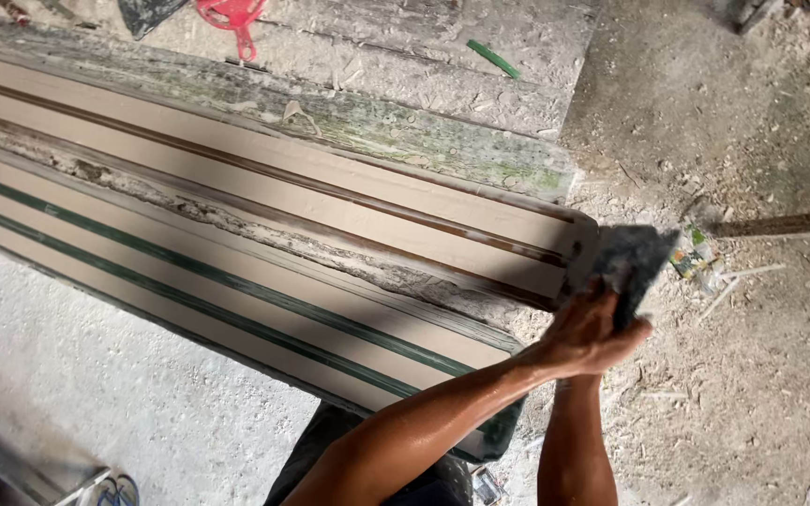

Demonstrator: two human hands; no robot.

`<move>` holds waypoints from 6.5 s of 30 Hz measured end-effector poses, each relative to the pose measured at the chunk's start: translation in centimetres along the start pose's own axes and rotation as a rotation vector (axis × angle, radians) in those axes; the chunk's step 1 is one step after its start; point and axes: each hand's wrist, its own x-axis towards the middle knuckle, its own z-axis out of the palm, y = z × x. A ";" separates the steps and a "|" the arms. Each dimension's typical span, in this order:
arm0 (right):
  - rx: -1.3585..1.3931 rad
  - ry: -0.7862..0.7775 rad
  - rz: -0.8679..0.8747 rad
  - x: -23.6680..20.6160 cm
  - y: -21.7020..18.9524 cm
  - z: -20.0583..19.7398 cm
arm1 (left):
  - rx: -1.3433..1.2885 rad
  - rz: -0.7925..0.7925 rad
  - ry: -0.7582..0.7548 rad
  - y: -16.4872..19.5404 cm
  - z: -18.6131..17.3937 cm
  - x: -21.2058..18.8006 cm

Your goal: The person scrubs a flat plaster float clean in a bucket of water, mixes a slurry in a large bowl, and spreads the plaster mixture over long grooved mold boards using the float, smoothing the surface and wiping the boards by hand.

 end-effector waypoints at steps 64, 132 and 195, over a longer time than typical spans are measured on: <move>-1.208 -1.068 -0.466 16.3 101.1 195.5 | -0.191 -0.564 0.413 -83.7 -194.3 -34.0; -1.695 -0.970 -0.310 10.1 59.6 122.5 | 0.074 -0.488 -0.062 -58.4 -131.7 -6.7; 0.398 -0.016 -0.164 -2.2 -9.5 -7.0 | 0.033 0.157 -0.557 4.7 -0.4 -4.9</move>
